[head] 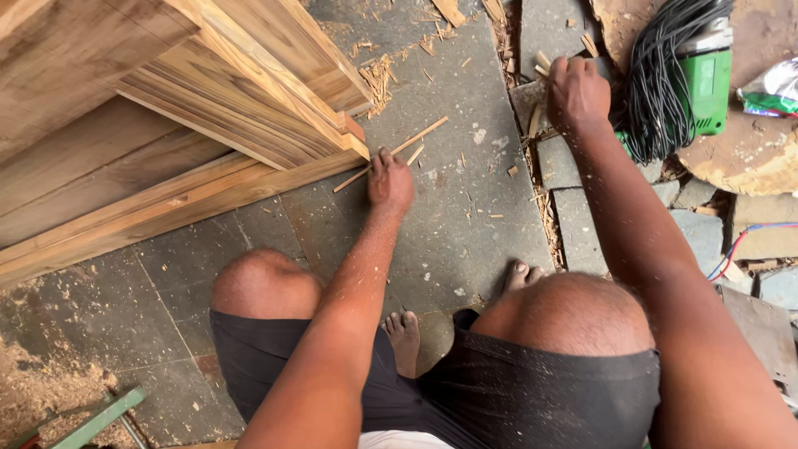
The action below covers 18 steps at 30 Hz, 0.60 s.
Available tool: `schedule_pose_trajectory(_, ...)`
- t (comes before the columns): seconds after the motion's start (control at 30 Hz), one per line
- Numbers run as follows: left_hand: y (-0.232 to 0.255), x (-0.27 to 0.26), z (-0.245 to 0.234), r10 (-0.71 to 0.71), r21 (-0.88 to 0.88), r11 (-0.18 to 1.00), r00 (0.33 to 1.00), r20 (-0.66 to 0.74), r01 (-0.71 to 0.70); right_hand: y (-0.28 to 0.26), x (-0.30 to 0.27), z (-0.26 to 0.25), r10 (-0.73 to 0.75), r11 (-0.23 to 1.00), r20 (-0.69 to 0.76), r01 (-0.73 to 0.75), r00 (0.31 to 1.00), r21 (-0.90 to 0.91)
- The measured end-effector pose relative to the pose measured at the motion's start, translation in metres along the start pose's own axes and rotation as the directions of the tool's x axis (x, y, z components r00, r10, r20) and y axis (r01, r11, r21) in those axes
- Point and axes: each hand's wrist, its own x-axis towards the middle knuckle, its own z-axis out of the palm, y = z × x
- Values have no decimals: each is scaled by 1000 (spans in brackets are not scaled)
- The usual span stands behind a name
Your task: The person cuts thin wooden sticks using an angle grinder, then uses a chisel to carve and shape the sticks on a small wooden block. The person handles the sticks and tools while sitting on the floor.
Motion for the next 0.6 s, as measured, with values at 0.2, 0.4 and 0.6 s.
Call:
schedule_pose_trajectory(0.2, -16, 8, 26, -7, -75, 997, 947, 323, 33, -56, -50, -95, 219, 772, 16, -184, 976, 608)
schedule_pose_trajectory(0.4, 23, 51, -4, 16, -335, 940, 991, -131, -60, -85, -107, -134, 329, 553, 238, -391, 914, 736)
schedule_pose_trajectory(0.6, 18, 161, -149, -84, -441, 897, 963, -257, -40, -91, -110, -170, 257, 299, 234, -307, 938, 903)
